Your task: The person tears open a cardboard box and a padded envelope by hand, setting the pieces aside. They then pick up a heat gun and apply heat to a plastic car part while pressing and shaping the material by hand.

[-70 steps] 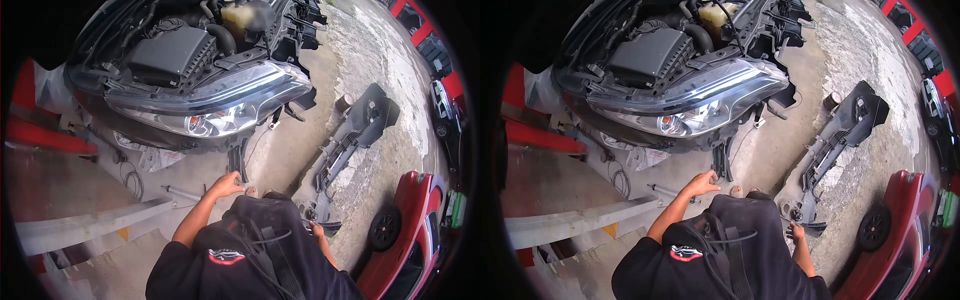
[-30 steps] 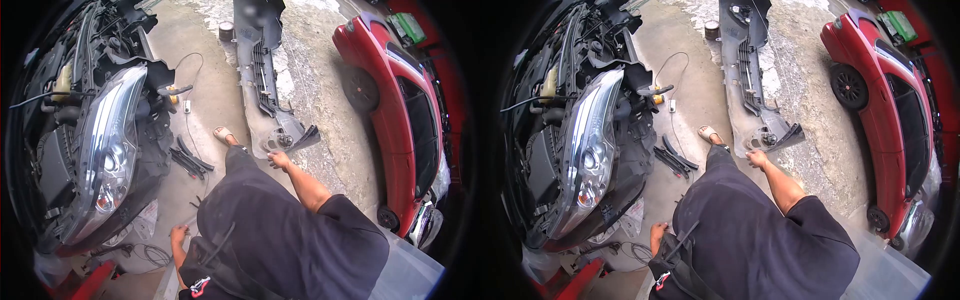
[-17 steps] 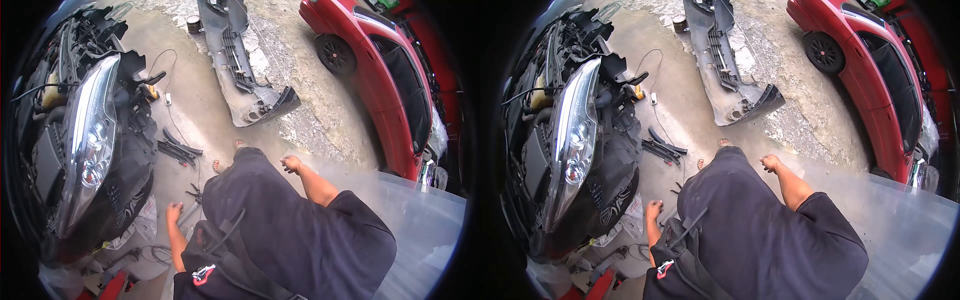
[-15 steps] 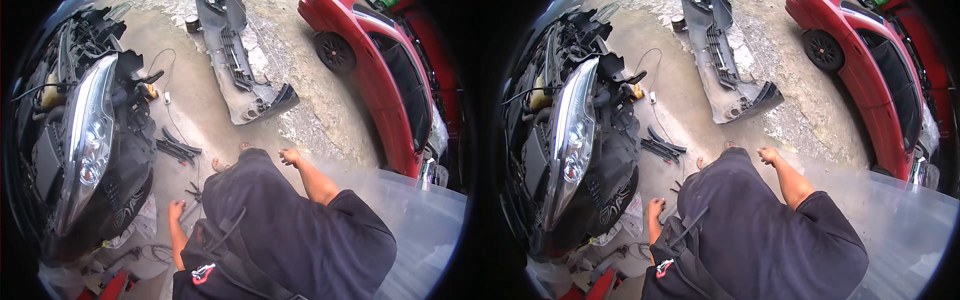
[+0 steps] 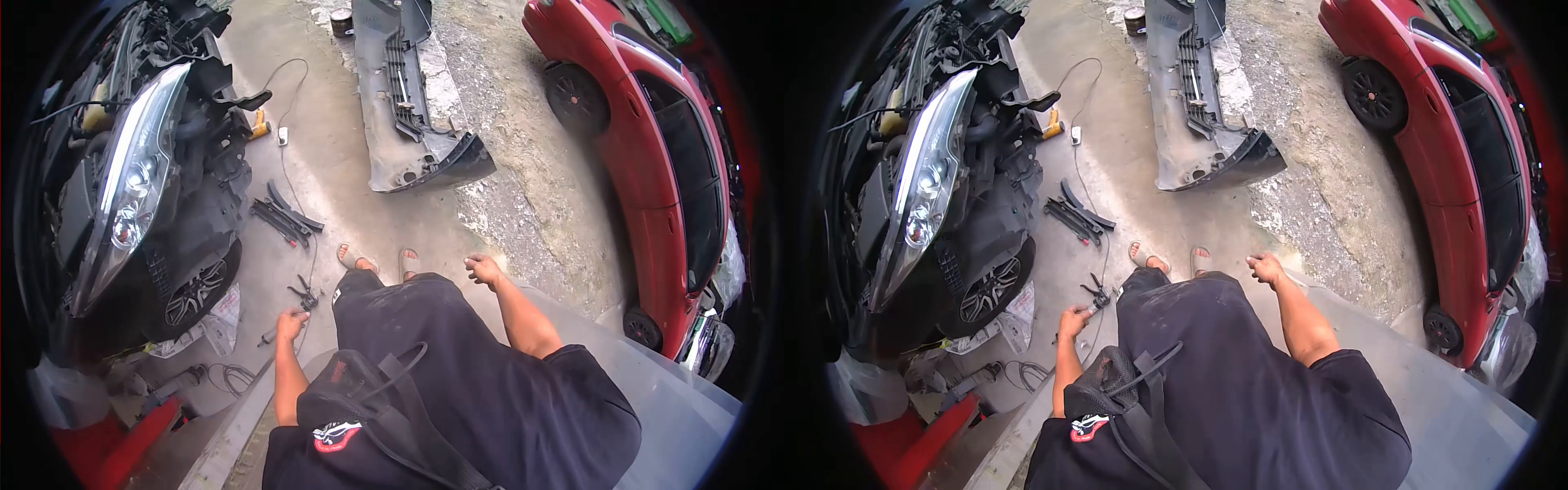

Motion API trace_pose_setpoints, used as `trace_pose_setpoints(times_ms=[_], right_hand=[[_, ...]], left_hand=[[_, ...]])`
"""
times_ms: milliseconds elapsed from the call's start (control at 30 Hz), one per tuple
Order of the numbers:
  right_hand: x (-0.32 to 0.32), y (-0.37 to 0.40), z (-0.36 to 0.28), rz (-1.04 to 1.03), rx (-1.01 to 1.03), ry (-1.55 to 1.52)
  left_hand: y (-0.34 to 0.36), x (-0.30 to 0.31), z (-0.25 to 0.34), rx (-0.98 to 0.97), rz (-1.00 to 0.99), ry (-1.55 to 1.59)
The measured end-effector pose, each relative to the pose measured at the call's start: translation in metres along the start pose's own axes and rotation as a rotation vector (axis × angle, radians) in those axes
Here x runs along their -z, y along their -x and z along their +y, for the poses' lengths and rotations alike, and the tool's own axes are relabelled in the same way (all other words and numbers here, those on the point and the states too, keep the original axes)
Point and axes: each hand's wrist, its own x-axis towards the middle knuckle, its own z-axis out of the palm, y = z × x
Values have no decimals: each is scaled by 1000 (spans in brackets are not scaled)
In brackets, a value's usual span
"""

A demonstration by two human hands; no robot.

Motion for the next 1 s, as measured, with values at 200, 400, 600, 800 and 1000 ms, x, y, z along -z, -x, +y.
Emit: trace_pose_setpoints(times_ms=[200,400,600,800,1000], right_hand=[[64,-4,96,86,-186,-119],[66,7,106,55,-137,-217],[45,8,80,-37,-32,-215],[53,4,65,-24,14,-196],[71,-7,70,-13,-1,-147]], left_hand=[[40,-60,-6,39,-72,-34],[45,-51,-19,117,-86,-73],[47,-51,20,100,20,-98],[47,-70,47,-79,2,-132],[47,-67,28,-7,-40,-203]])
